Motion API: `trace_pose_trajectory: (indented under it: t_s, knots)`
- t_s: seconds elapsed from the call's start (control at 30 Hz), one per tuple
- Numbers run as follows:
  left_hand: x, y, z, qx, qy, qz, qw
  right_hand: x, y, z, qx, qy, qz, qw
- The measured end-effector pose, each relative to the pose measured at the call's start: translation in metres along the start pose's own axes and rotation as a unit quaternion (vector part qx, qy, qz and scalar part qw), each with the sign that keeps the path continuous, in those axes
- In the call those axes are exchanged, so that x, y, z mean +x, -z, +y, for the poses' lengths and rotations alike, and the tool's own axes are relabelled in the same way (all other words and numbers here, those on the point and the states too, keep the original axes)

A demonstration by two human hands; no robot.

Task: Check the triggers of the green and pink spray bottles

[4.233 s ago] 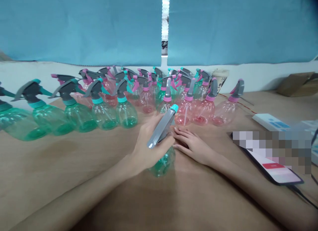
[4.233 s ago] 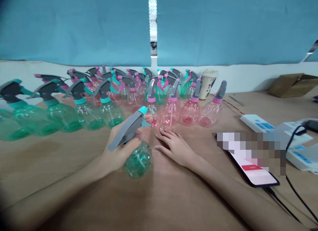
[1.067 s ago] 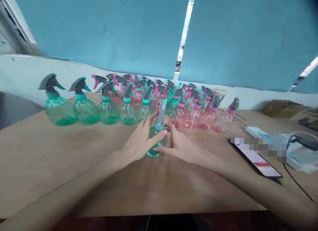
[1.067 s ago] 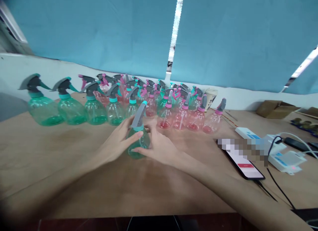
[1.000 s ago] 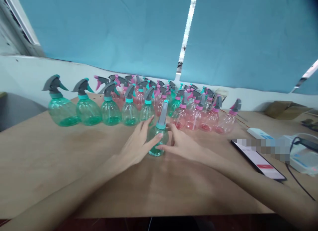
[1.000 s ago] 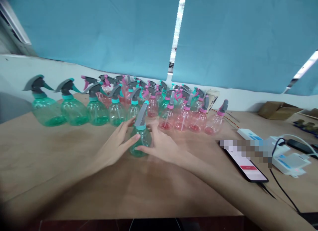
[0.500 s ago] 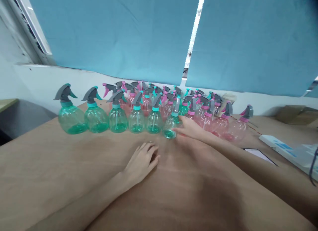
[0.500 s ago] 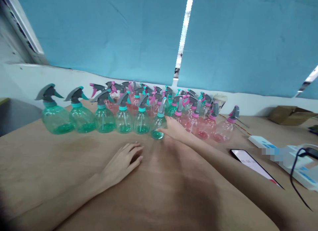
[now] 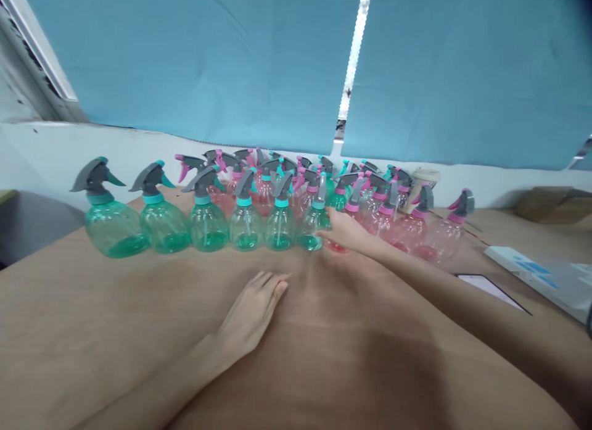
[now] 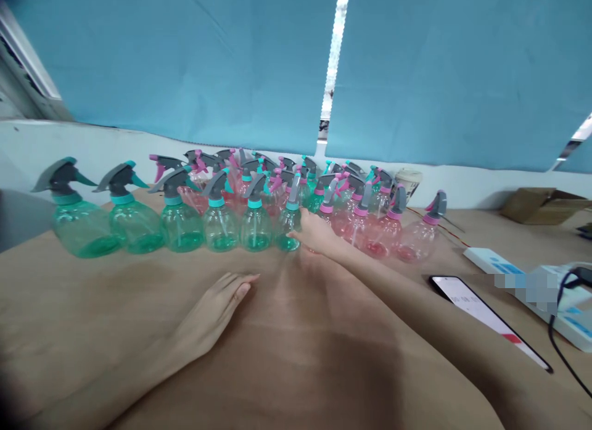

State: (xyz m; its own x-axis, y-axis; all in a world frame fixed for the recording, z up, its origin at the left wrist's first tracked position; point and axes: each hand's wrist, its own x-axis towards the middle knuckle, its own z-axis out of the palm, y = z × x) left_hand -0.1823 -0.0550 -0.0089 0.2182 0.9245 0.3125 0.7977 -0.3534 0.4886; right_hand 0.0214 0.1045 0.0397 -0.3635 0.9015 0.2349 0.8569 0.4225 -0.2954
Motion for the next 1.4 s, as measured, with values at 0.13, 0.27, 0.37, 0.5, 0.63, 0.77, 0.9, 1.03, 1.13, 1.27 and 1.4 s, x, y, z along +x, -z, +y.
trace_pose_trajectory:
  t_s: [0.13, 0.27, 0.37, 0.5, 0.63, 0.77, 0.9, 1.03, 1.13, 1.27, 1.4]
  knots:
    - [0.001, 0.001, 0.001, -0.031, 0.014, -0.001, 0.999, -0.008, 0.001, -0.002, 0.019, 0.006, 0.017, 1.0]
    - [0.002, 0.002, 0.002, -0.045, 0.026, 0.001, 0.999, -0.03, 0.012, 0.01, 0.071, 0.034, 0.098, 0.992]
    - [0.006, 0.0, 0.006, -0.042, -0.003, 0.002, 0.999, -0.048, 0.023, 0.031, 0.083, 0.047, 0.174, 0.98]
    - [0.023, -0.016, 0.014, -0.016, -0.067, -0.012, 0.998, -0.056, 0.032, 0.054, 0.089, -0.009, 0.212, 0.973]
    - [0.05, -0.042, 0.022, -0.012, -0.089, 0.003, 0.996, -0.044, 0.029, 0.055, 0.098, -0.068, 0.153, 0.981]
    - [0.068, -0.061, 0.031, -0.011, -0.102, 0.013, 0.995, -0.024, 0.021, 0.045, 0.106, -0.111, 0.125, 0.98]
    - [0.067, -0.064, 0.039, -0.02, -0.116, 0.012, 0.993, -0.01, 0.016, 0.041, 0.08, -0.149, 0.118, 0.979]
    - [0.062, -0.061, 0.043, -0.024, -0.099, 0.018, 0.995, -0.01, 0.016, 0.04, 0.067, -0.155, 0.101, 0.98]
    - [0.059, -0.06, 0.047, -0.037, -0.086, 0.031, 0.995, -0.018, 0.019, 0.037, 0.059, -0.154, 0.093, 0.982]
    - [0.06, -0.058, 0.058, -0.082, -0.056, 0.059, 0.993, -0.039, 0.026, 0.032, 0.053, -0.143, 0.084, 0.985]
    - [0.069, -0.051, 0.075, -0.155, -0.004, 0.109, 0.982, -0.073, 0.033, 0.027, 0.034, -0.112, 0.085, 0.99]
